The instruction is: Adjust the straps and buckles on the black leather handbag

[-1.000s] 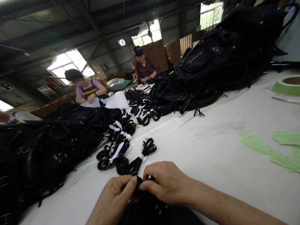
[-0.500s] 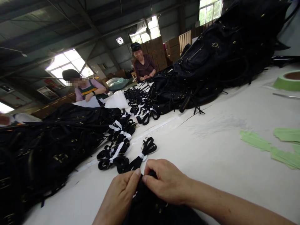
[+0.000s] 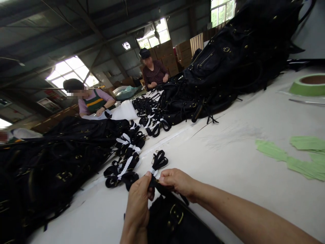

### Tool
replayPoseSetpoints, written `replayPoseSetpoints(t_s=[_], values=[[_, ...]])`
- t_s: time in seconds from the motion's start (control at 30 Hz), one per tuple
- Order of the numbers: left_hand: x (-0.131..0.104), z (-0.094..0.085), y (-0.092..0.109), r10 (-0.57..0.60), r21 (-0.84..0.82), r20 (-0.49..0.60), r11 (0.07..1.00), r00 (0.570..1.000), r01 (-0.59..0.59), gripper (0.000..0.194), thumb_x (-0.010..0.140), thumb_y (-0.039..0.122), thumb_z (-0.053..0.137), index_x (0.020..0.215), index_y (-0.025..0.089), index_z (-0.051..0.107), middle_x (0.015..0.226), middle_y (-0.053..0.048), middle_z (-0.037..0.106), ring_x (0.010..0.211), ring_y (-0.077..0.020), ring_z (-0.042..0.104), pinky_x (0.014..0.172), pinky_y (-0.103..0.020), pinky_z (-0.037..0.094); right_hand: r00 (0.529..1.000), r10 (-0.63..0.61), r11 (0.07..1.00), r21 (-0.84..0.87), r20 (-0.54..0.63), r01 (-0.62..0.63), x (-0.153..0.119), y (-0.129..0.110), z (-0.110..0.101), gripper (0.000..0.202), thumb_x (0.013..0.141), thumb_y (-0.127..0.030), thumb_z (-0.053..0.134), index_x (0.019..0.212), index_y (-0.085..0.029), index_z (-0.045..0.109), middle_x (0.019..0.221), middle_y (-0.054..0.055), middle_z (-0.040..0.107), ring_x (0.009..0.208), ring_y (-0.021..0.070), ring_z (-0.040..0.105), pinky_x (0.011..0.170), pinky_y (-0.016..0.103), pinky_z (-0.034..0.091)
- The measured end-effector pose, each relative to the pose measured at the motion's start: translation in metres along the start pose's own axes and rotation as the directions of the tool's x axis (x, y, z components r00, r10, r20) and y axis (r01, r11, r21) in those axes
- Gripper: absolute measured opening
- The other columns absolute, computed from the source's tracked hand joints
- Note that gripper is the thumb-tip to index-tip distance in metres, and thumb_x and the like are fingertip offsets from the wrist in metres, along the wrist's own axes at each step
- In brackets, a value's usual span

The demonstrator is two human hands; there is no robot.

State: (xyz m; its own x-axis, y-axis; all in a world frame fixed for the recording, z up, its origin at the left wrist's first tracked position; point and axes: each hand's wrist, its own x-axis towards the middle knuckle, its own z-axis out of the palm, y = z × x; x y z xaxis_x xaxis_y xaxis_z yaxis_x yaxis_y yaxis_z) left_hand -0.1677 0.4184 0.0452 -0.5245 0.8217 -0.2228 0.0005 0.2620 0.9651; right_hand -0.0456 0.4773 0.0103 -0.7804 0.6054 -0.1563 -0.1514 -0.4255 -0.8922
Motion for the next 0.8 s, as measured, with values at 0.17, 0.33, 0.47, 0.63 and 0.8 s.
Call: replayPoseSetpoints(t_s=[0.17,0.33,0.47,0.63,0.8], values=[[0.003,-0.006,0.0,-0.04,-0.095,0.019,0.995,0.999,0.042,0.051,0.06,0.053,0.075,0.048,0.018,0.04,0.042,0.008,0.034,0.04,-0.0043,0.03,0.038,-0.018,0.027,0.993,-0.121,0.99,-0.077,0.0,0.12,0.004,0.01,-0.002,0.026,0.075,-0.04,0.057,0.067,-0.018,0.048,0.055,-0.006,0.037,0.052,0.0093,0.03,0.051,0.022,0.024],[0.007,-0.015,-0.003,-0.085,-0.212,0.001,0.974,0.996,0.083,0.057,0.056,0.056,0.077,0.048,0.02,0.034,0.038,0.01,0.03,0.037,-0.0044,0.029,0.038,-0.018,0.029,0.981,-0.193,0.955,-0.23,0.004,0.189,0.006,0.017,-0.013,0.029,0.071,-0.042,0.069,0.077,-0.016,0.056,0.067,-0.003,0.049,0.062,0.0114,0.04,0.056,0.022,0.03],[0.014,-0.016,-0.008,-0.085,-0.173,-0.023,0.982,0.996,0.08,0.059,0.058,0.064,0.072,0.051,0.021,0.033,0.04,0.009,0.032,0.039,-0.0048,0.031,0.041,-0.02,0.03,0.991,-0.117,0.879,-0.457,0.068,0.135,0.007,0.023,-0.022,0.023,0.072,-0.037,0.068,0.076,-0.017,0.06,0.065,-0.004,0.051,0.062,0.0121,0.044,0.055,0.021,0.032],[0.017,-0.014,-0.018,0.056,0.017,-0.055,0.998,0.997,-0.055,0.055,0.071,0.074,0.048,0.067,0.019,0.045,0.056,0.004,0.046,0.051,-0.0103,0.045,0.053,-0.025,0.039,0.986,-0.142,0.772,-0.613,0.087,0.166,0.006,0.029,-0.019,0.017,0.078,-0.029,0.056,0.066,-0.017,0.056,0.061,-0.002,0.052,0.06,0.0138,0.046,0.053,0.023,0.03],[-0.001,-0.008,-0.02,0.238,0.372,-0.005,0.902,0.971,-0.219,0.035,0.068,0.049,0.061,0.083,0.017,0.063,0.084,-0.009,0.065,0.085,-0.0274,0.06,0.083,-0.043,0.042,0.953,-0.275,0.634,-0.721,0.129,0.281,0.014,0.041,-0.019,0.031,0.085,-0.041,0.044,0.072,-0.017,0.06,0.073,0.004,0.065,0.069,0.0206,0.057,0.064,0.027,0.04]])
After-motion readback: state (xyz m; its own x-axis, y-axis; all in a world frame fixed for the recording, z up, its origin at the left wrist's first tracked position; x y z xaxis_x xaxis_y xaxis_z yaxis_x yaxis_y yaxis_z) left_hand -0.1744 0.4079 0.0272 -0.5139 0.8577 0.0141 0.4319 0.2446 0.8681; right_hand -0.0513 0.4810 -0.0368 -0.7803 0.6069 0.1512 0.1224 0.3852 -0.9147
